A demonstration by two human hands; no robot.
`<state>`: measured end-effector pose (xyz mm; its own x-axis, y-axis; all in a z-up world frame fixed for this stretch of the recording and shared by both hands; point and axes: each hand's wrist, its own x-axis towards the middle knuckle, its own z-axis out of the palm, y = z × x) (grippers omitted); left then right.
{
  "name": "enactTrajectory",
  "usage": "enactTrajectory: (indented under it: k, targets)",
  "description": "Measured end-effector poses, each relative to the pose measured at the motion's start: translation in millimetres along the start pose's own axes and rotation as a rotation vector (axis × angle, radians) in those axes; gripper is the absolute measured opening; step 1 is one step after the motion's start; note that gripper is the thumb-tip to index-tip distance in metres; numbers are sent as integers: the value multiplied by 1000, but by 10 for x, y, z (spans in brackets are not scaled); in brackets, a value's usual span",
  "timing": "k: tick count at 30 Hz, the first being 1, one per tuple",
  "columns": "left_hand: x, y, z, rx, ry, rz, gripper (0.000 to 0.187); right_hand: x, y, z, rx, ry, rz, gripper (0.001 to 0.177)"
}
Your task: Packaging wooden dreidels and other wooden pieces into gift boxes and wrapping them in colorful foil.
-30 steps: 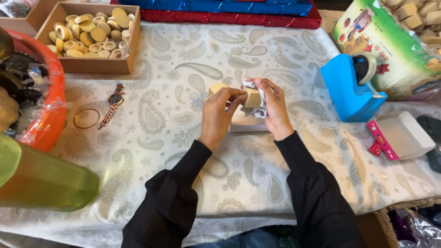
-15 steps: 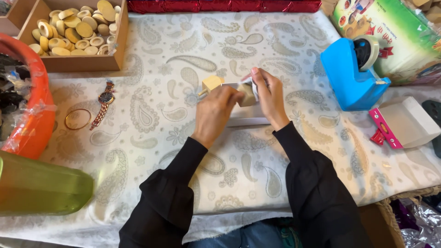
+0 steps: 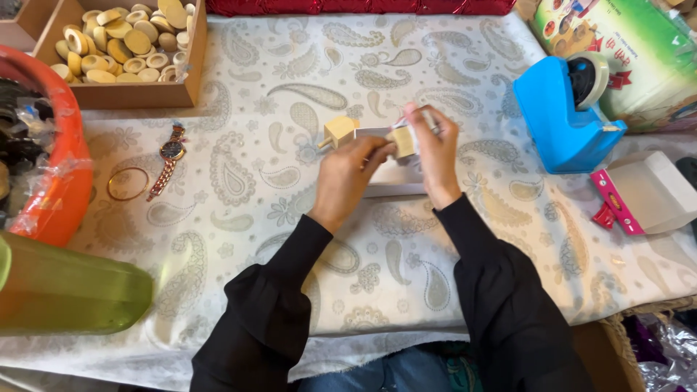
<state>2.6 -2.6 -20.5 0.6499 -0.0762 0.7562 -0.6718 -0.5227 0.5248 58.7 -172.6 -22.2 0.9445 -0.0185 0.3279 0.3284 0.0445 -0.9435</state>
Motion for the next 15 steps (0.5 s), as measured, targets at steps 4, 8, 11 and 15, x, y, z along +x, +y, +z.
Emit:
enactTrajectory:
  k: [4, 8, 11, 15]
  targets:
    - [18, 170, -37, 216, -99, 186, 20, 75, 54, -106, 113, 133, -8, 36]
    - [-29, 43, 56, 354, -160, 244, 19, 97, 180, -137, 288, 228, 248, 39]
    - [-4, -50, 25, 370, -114, 166, 24, 20, 65, -6, 341, 66, 256, 35]
    - [64, 114, -101, 306, -29, -84, 29, -147, -340, 194, 354, -161, 75, 31]
